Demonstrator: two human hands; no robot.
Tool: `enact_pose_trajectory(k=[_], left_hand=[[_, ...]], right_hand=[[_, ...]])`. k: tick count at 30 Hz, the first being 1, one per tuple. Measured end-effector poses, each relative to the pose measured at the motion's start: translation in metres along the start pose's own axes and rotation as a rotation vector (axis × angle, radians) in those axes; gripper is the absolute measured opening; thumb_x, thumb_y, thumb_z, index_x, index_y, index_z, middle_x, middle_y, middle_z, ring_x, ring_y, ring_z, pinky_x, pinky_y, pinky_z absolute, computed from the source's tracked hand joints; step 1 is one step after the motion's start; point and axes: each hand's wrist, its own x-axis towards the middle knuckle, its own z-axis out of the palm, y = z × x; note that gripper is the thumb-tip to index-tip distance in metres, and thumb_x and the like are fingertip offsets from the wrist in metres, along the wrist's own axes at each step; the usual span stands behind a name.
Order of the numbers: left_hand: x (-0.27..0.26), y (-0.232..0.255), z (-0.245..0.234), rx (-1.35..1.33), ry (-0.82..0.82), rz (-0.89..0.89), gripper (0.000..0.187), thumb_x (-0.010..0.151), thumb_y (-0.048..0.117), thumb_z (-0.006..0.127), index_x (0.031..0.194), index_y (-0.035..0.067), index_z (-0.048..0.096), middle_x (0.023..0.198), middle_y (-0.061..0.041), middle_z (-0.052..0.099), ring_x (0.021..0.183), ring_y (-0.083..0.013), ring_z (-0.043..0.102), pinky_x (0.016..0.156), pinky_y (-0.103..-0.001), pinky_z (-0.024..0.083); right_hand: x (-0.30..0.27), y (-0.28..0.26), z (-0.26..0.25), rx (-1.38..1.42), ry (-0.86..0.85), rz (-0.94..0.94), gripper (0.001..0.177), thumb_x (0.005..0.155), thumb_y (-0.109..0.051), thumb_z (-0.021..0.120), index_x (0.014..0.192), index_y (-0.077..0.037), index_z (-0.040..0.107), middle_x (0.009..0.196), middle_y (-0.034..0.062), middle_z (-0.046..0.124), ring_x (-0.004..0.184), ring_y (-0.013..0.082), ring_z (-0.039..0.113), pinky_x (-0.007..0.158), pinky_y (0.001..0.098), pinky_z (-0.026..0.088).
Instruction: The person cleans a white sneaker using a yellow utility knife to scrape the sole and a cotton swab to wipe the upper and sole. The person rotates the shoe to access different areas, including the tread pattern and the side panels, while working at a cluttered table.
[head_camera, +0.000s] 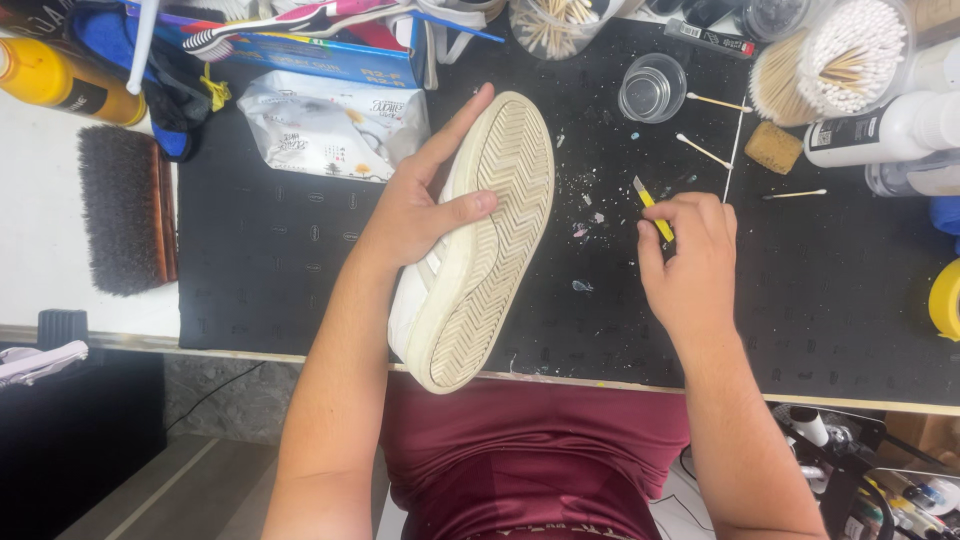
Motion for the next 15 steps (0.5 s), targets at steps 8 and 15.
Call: enact_pose_trajectory(k=[8, 15], left_hand=[[0.000, -0.008, 0.001, -0.043, 0.014, -0.016, 0.077, 0.099, 0.012, 0.078, 0.164, 0.012, 0.038, 0.166, -0.009, 0.046, 0.152, -0.0181, 0.046, 0.130, -0.035, 0.033], [0.003, -0.005, 0.002, 0.013, 0.011, -0.008, 0.076, 0.099, 0.016, 0.076, 0.163, 0.011, 0.038, 0.167, -0.012, 0.045, 0.155, -0.0216, 0.043, 0.130, -0.036, 0.030]], right_hand=[[0.015, -0.003, -0.004, 0.087, -0.081, 0.031, 0.030, 0.083, 0.002, 0.073, 0.112, -0.003, 0.068, 0.097, 0.0082, 0.067, 0.081, 0.0204, 0.064, 0.074, 0.0327, 0.054], [0.027, -0.022, 0.003, 0.366, -0.133, -0.025, 0.016, 0.085, 0.005, 0.069, 0.099, -0.002, 0.068, 0.091, 0.0060, 0.065, 0.081, 0.0155, 0.063, 0.074, 0.0283, 0.051]])
